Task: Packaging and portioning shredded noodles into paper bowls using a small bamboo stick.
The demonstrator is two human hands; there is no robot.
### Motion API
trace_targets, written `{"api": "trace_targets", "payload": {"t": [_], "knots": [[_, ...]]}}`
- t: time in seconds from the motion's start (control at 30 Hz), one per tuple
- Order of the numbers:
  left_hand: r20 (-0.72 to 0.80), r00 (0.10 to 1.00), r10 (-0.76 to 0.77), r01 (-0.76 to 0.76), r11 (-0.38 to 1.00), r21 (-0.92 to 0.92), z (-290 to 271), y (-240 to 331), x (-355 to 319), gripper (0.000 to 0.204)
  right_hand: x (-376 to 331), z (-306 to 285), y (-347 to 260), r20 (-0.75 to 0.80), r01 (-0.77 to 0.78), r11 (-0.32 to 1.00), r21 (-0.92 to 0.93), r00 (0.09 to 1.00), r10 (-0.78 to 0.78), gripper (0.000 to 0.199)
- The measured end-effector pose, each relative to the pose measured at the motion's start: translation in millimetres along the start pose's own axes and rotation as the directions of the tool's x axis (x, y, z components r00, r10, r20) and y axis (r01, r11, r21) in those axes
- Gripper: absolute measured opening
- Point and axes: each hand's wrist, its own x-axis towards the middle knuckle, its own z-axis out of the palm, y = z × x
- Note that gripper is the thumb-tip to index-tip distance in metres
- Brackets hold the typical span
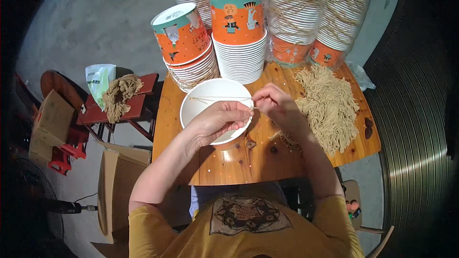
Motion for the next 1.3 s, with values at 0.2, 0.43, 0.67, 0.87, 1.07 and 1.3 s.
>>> {"api": "trace_targets", "payload": {"t": [0.2,0.43,0.67,0.87,1.07,1.3], "knots": [[-0.037,0.999,0.005,-0.002,0.996,0.089,5.3,0.2,2.4,0.011,-13.6,1.8,1.3,0.049,0.086,0.993,-0.077,0.995,-0.082,0.016],[-0.064,0.997,0.032,-0.019,0.981,0.192,7.9,1.0,2.1,0.011,-15.2,8.2,-5.1,-0.015,0.043,0.997,-0.064,0.999,-0.044,0.018],[0.05,0.998,-0.042,0.041,0.999,0.021,-1.0,3.5,6.3,0.013,-18.8,15.6,-2.1,-0.086,0.149,0.973,-0.177,0.982,-0.166,0.022],[0.068,0.985,-0.156,0.169,0.947,-0.273,-0.3,3.2,10.3,0.013,-22.6,23.5,1.3,-0.102,0.319,0.891,-0.323,0.924,-0.369,0.022],[0.088,0.981,-0.173,0.192,0.931,-0.311,0.1,4.9,8.7,0.019,-26.5,13.6,-8.5,-0.038,0.161,0.967,-0.199,0.984,-0.172,0.024],[0.125,0.982,-0.143,0.177,0.925,-0.336,0.6,5.1,11.6,0.017,-24.9,9.2,-4.2,-0.029,-0.002,0.995,0.098,1.0,0.005,0.019]]}}
